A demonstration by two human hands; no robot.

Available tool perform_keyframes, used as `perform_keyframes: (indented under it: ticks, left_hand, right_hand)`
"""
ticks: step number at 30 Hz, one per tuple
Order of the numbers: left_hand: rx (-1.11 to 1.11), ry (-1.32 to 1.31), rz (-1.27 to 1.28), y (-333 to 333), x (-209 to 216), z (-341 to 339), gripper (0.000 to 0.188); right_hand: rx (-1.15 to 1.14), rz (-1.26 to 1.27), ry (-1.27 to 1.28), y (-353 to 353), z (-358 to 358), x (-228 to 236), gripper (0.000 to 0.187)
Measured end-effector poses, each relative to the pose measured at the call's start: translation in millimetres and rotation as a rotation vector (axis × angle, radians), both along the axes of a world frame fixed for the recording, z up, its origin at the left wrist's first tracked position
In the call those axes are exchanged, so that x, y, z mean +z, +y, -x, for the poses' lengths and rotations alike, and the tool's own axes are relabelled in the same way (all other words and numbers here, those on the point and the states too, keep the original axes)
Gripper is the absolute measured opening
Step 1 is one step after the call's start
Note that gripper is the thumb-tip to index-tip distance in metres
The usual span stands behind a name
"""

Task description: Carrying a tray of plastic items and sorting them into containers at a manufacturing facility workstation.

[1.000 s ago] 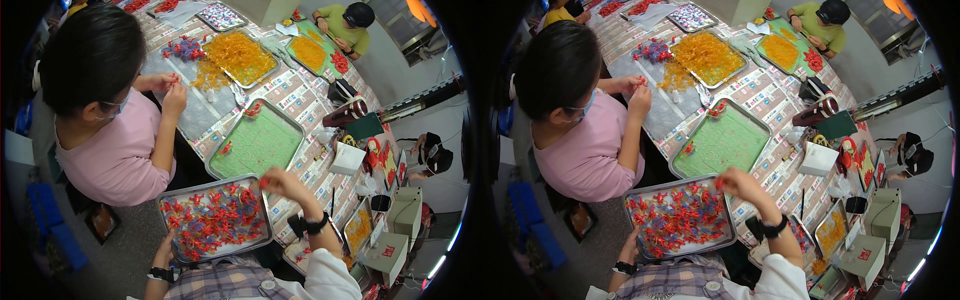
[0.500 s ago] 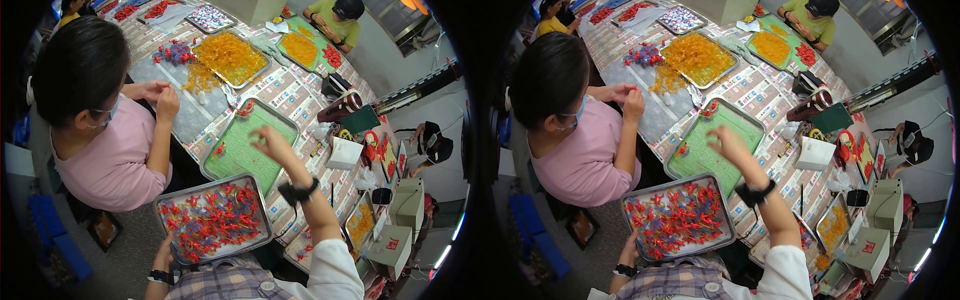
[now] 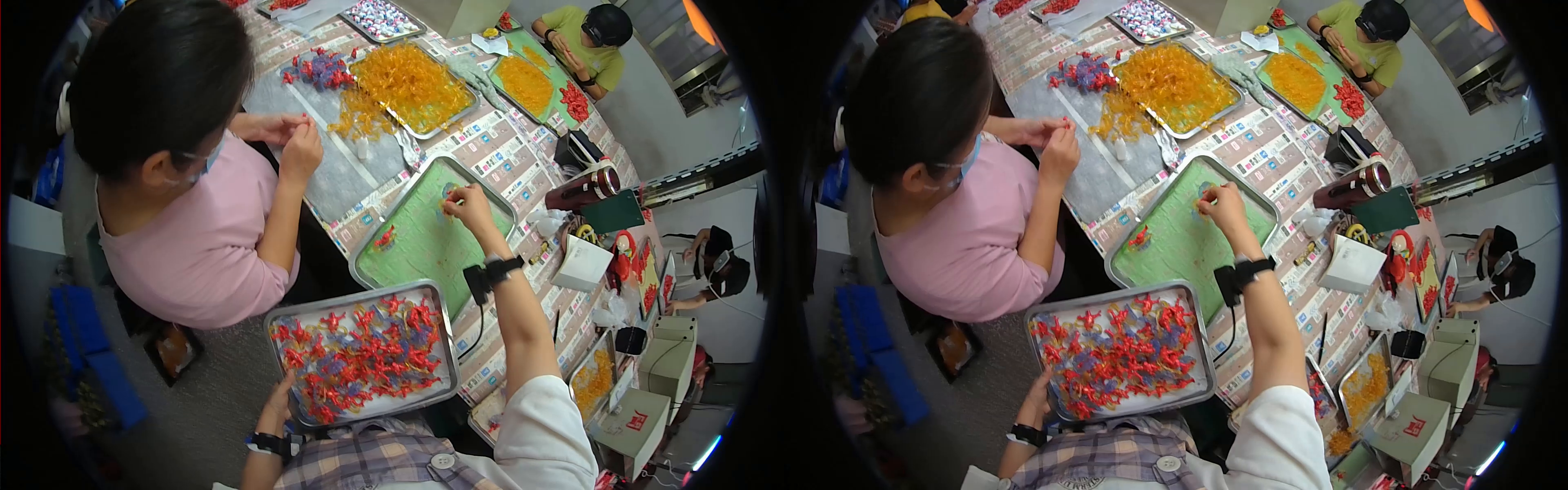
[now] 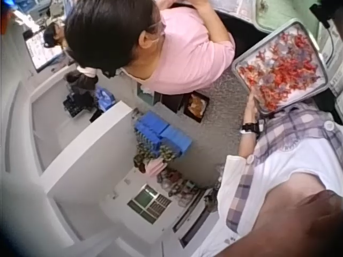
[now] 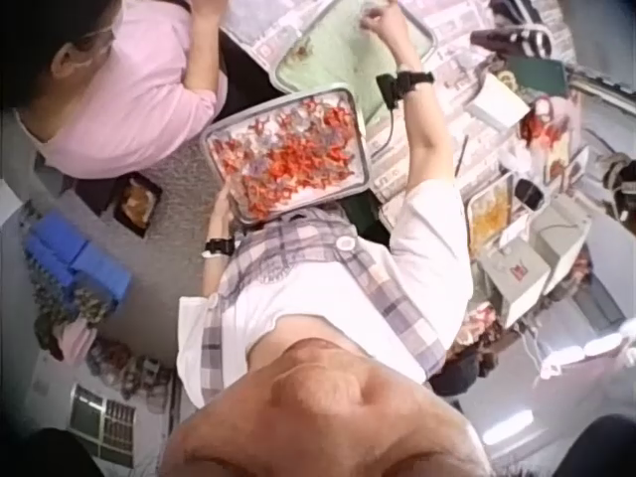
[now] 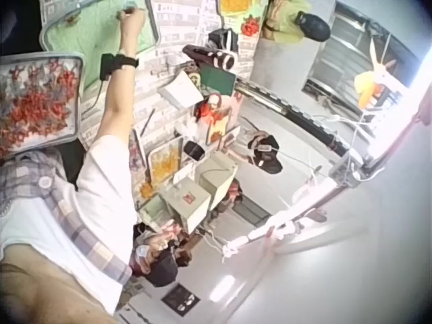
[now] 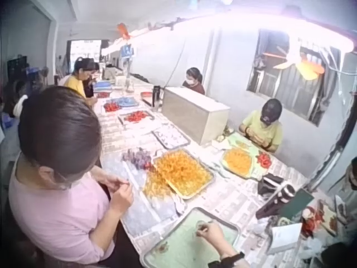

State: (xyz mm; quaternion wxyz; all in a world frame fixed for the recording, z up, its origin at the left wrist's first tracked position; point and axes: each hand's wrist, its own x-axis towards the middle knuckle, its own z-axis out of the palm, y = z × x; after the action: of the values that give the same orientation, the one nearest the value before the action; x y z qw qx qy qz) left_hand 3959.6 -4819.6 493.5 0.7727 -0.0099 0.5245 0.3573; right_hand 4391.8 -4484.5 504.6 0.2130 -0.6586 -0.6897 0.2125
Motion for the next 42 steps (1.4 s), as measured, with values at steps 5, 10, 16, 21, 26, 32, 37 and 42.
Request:
perform_keyframes:
  ticks: [5, 10, 16, 21, 26, 32, 37, 42]
  left_hand:
    - [-0.026, -0.014, -0.012, -7.6, -5.2, 14.5, 0.063]
    - [-0.005, -0.028, -0.013, -4.7, -11.1, 7.4, 0.063]
    - [-0.012, -0.007, -0.014, -11.2, -6.4, 13.0, 0.062]
    - [0.014, 0.044, -0.05, -29.8, -1.3, 41.2, 0.065]
    - [0.095, -0.174, -0.063, -63.4, -8.4, 56.6, 0.061]
    - [0.221, -0.242, 0.02, -116.2, -112.5, 101.5, 0.059]
    - [0.328, -0.174, 0.007, -131.7, -158.1, 107.0, 0.055]
    - [0.417, -0.215, 0.042, -132.1, -129.8, 124.0, 0.054]
  right_hand:
    - [0.446, 0.268, 0.4, -109.0, 39.7, 111.6, 0.015]
    - [0.655, 0.292, 0.188, -211.9, 94.4, 124.1, 0.018]
    - [0.665, 0.295, 0.247, -195.5, 89.8, 137.1, 0.02]
    - [0.553, 0.106, -0.015, -101.2, 97.6, 130.0, 0.03]
    - [0.546, 0.042, -0.442, -56.1, 134.8, 43.4, 0.024]
    - [0.338, -0.014, -0.653, -37.8, 92.2, -51.1, 0.016]
    - [0.104, 0.146, -0.512, -123.3, -4.2, 10.9, 0.019]
    - [-0.112, 0.72, 0.441, -224.3, 118.1, 82.3, 0.015]
